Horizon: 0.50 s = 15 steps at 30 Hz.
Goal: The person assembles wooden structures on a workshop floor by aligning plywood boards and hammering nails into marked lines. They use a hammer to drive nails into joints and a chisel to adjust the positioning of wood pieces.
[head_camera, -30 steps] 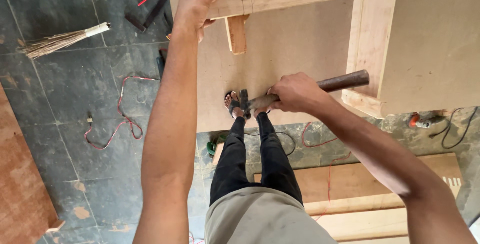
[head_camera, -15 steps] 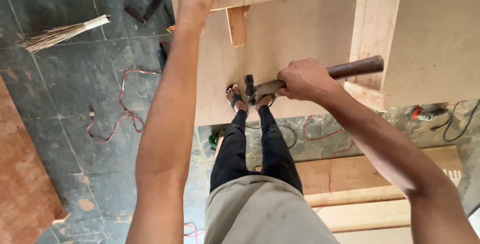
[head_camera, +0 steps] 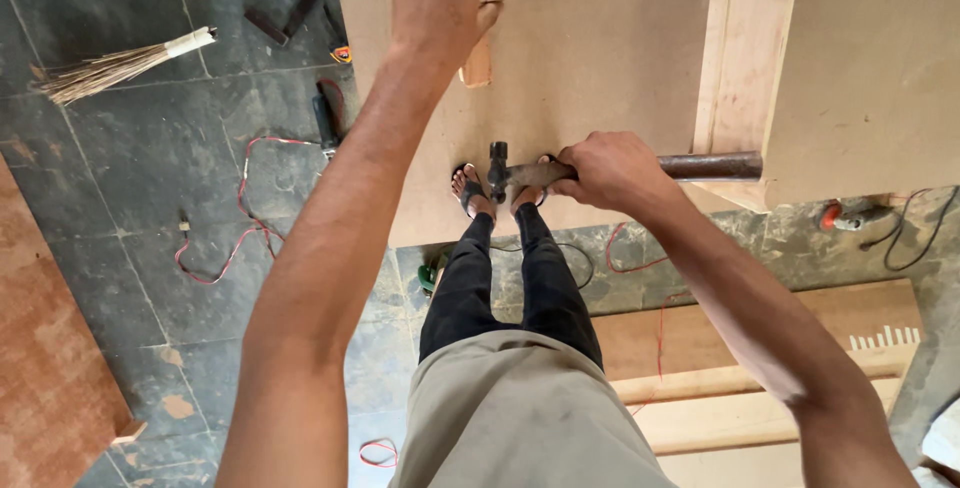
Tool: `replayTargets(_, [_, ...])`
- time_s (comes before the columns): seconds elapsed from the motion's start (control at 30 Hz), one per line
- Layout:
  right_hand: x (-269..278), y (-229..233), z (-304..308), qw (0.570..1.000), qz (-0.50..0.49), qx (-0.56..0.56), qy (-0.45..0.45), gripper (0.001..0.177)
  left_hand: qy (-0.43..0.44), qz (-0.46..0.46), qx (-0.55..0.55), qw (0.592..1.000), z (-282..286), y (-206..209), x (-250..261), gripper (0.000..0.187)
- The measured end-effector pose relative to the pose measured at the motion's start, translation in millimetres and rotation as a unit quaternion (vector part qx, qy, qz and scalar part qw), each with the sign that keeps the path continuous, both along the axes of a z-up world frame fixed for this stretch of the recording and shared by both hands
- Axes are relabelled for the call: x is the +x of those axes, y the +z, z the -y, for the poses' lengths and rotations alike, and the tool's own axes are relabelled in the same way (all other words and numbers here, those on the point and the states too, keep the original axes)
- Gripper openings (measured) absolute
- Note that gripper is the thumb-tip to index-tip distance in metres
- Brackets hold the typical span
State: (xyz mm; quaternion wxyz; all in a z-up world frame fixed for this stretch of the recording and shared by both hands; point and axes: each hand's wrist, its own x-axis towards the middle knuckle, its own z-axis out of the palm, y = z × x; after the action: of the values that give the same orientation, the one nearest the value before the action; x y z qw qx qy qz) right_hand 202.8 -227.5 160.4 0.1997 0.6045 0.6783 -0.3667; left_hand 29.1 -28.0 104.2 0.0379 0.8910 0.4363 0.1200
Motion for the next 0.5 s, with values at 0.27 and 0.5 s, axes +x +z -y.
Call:
replayTargets(0.27, [-2.4,21.8,-30.8,0.999,0.026,-0.002,0.03,0.039,-0.096,-0.018,-0.003,0.995,-14.0,-27.1,-3.3,0.036])
replayTargets(0.5, [-22.7,43.8,-51.2,0.98,0.064,-0.142,0.124,0.033,-0.11,-0.016,-0.022,0.994,-12.8,-32.4,-7.1,0.037])
